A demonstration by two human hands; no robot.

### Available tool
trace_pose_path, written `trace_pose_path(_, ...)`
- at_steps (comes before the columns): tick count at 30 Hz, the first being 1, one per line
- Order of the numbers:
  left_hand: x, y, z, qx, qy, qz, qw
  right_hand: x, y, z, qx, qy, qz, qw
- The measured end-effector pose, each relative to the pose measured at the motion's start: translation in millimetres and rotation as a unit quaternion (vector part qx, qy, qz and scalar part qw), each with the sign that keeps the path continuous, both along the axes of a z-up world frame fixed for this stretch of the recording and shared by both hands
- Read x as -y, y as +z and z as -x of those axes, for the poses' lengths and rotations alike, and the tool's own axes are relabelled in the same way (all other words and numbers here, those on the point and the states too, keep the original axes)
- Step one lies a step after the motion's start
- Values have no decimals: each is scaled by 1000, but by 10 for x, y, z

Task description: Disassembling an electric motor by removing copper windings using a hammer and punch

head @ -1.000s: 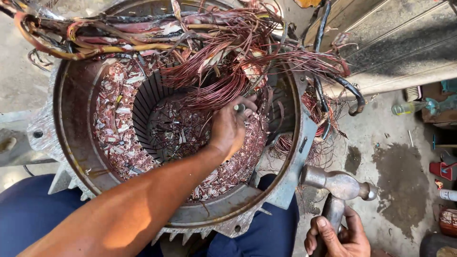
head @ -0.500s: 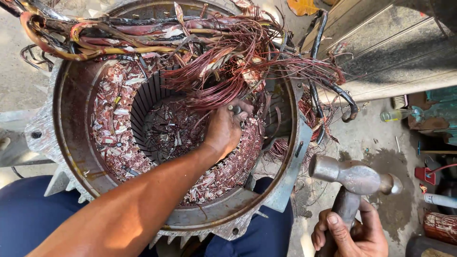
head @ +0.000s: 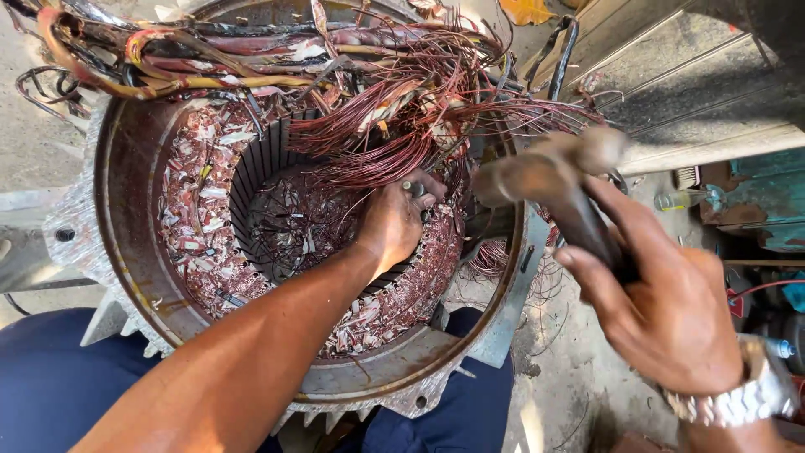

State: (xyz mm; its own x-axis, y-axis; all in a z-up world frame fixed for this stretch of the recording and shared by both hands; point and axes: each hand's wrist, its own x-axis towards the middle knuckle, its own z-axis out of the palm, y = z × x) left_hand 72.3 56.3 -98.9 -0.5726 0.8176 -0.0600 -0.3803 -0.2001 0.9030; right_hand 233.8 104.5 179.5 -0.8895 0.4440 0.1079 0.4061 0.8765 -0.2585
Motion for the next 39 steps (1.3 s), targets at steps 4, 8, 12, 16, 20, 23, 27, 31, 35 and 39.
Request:
trace_pose_path(4,-67,-125,29,129,-20,-46,990,-168,106,397,74,177,-97,977)
trace_pose_path(8,-45,-321,10,-130,0,19,991,-167,112,677,148,222,-172,948)
trace_pose_path(12,-91,-342,51,265,-36,-127,955,-86,102,1026,268,262,-173,911)
trace_pose_path(16,165,-91,134,-266,-69,195,942,51,220,1272,415,222,-174,865)
trace_pose_path(20,-57,-412,-32,202,-8,-248,947,81,290,1382,453,212,-163,850)
trace_pose_path(23,-91,-887,-116,-396,75,75,912,73,261,1460,381,269,-181,866)
trace_pose_path(27,15,-766,-55,-415,-31,154,896,127,279,1619,523,233,-165,803)
trace_pose_path(31,-11,-745,-55,-384,-120,216,890,98,253,1548,470,236,-143,838)
trace_pose_path(35,-69,-755,-71,-419,-135,222,870,150,215,1668,568,202,-118,789)
trace_pose_path(39,-96,-723,-49,-471,-151,240,836,106,219,1615,499,246,-101,825)
